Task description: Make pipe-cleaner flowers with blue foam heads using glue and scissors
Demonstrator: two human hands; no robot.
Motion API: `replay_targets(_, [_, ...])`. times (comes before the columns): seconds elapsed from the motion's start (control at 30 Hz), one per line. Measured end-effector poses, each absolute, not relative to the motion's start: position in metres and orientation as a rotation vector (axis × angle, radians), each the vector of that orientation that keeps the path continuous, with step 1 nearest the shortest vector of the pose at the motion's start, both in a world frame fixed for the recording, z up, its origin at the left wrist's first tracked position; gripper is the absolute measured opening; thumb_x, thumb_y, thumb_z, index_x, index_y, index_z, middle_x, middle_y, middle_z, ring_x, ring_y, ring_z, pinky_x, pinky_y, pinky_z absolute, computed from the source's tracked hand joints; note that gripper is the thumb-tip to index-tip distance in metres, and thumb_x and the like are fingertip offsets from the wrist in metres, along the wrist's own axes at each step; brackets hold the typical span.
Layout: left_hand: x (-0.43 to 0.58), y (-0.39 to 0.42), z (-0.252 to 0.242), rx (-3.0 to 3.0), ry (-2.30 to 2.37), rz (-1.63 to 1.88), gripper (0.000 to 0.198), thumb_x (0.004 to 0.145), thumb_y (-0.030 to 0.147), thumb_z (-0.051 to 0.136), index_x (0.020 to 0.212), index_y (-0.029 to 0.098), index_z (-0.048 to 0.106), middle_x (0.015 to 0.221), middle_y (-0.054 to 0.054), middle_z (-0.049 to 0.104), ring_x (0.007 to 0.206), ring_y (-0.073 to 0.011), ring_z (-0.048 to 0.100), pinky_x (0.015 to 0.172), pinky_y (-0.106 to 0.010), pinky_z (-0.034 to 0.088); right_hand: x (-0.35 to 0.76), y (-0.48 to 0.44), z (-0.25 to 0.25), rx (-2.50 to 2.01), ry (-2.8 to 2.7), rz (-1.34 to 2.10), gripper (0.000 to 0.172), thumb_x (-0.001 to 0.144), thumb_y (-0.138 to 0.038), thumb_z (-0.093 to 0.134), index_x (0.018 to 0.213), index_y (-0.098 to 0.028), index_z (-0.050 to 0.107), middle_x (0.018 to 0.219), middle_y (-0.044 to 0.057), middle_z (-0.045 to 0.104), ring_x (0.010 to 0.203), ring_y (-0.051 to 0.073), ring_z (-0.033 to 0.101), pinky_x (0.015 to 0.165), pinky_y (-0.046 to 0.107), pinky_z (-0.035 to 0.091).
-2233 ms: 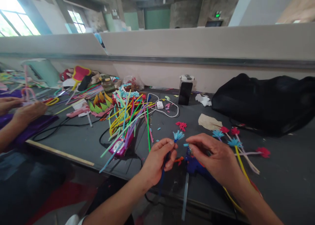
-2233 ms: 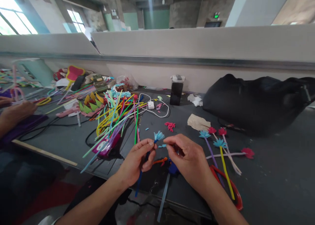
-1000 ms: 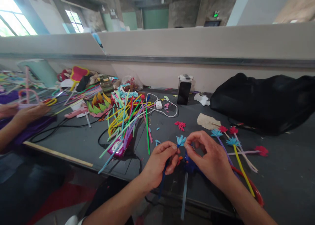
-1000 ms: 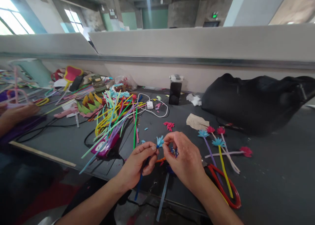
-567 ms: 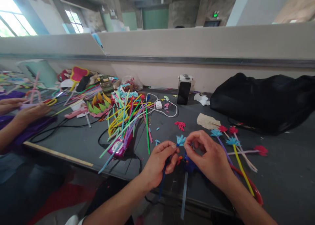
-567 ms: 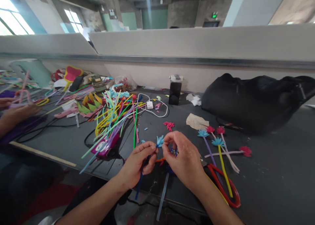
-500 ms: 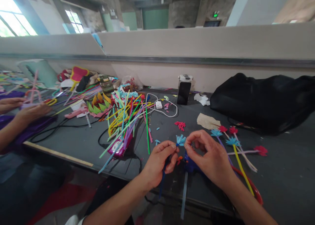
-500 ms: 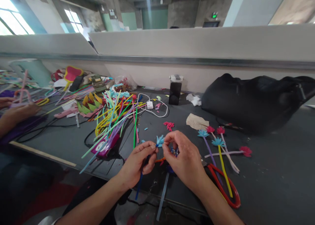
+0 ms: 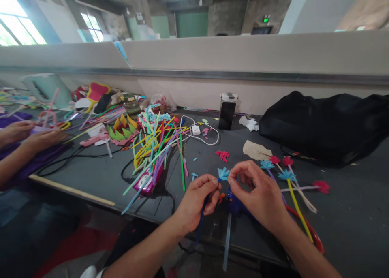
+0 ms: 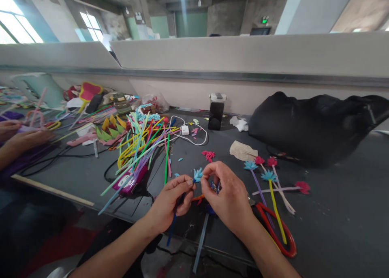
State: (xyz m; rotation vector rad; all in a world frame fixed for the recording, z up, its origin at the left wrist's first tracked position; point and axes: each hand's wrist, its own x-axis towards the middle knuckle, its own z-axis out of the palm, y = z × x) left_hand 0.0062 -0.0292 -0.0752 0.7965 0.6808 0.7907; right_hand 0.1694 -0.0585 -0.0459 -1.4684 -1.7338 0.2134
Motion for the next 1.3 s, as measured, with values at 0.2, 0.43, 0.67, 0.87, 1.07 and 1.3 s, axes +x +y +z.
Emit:
replay_targets(0.2, [0.0056, -0.0295, -0.0746, 0.787, 0.676, 0.796, 0.018, 0.083, 0.032, 0.061, 0.076, 0.016, 0.057, 0.043, 0.006, 0.046, 0.031, -0.0038, 0.030, 0.034, -0.017, 0.018, 0.1692, -0.0571, -0.0472, -1.478, -1.745, 0.232, 0.006, 0.082, -0.019, 0.058, 0.084, -0.023, 0.053, 0.075, -0.004, 0.056, 0.065, 0.011, 0.052, 0.063, 0.024, 0.041])
replay_targets(0.43, [0.0049, -0.0294, -0.0737, 0.798, 0.680, 0.803, 0.019, 0.082, 0.033, 0.062, 0.076, 0.016, 0.057, 0.043, 0.007, 0.046, 0.031, -0.0037, 0.030, 0.034, -0.017, 0.018, 0.1681, -0.0590, -0.0456, -1.477, -1.743, 0.216, 0.006, 0.081, -0.019, 0.059, 0.083, -0.022, 0.054, 0.072, -0.004, 0.054, 0.064, 0.011, 0.052, 0.062, 0.023, 0.041])
replay_targets(0.67, [0.0053, -0.0283, -0.0759, 0.812, 0.667, 0.779, 0.019, 0.083, 0.033, 0.062, 0.076, 0.016, 0.057, 0.043, 0.006, 0.045, 0.032, -0.0041, 0.029, 0.033, -0.018, 0.017, 0.1687, -0.0579, -0.0464, -1.471, -1.742, 0.207, 0.008, 0.080, -0.017, 0.058, 0.083, -0.022, 0.053, 0.072, -0.005, 0.055, 0.063, 0.010, 0.052, 0.062, 0.023, 0.041])
replay_targets(0.87, [0.0050, -0.0296, -0.0750, 0.822, 0.673, 0.775, 0.019, 0.082, 0.033, 0.062, 0.076, 0.016, 0.057, 0.043, 0.007, 0.045, 0.032, -0.0041, 0.028, 0.034, -0.018, 0.016, 0.1675, -0.0575, -0.0457, -1.457, -1.759, 0.181, 0.008, 0.080, -0.016, 0.057, 0.081, -0.022, 0.053, 0.072, -0.004, 0.055, 0.064, 0.011, 0.052, 0.062, 0.023, 0.041])
replay_targets(1.07, [0.0053, -0.0297, -0.0727, 0.828, 0.682, 0.777, 0.018, 0.081, 0.032, 0.062, 0.075, 0.016, 0.057, 0.042, 0.007, 0.044, 0.032, -0.0040, 0.028, 0.034, -0.018, 0.017, 0.1679, -0.0575, -0.0472, -1.483, -1.759, 0.193, 0.008, 0.080, -0.016, 0.057, 0.082, -0.023, 0.053, 0.073, -0.004, 0.055, 0.064, 0.011, 0.052, 0.063, 0.024, 0.041])
replay_targets(1.3, [0.0049, -0.0295, -0.0738, 0.834, 0.676, 0.762, 0.020, 0.081, 0.034, 0.063, 0.074, 0.016, 0.057, 0.042, 0.007, 0.043, 0.032, -0.0036, 0.025, 0.034, -0.018, 0.015, 0.1675, -0.0574, -0.0459, -1.501, -1.756, 0.186, 0.008, 0.079, -0.016, 0.057, 0.081, -0.023, 0.052, 0.071, -0.005, 0.054, 0.063, 0.011, 0.052, 0.061, 0.023, 0.041])
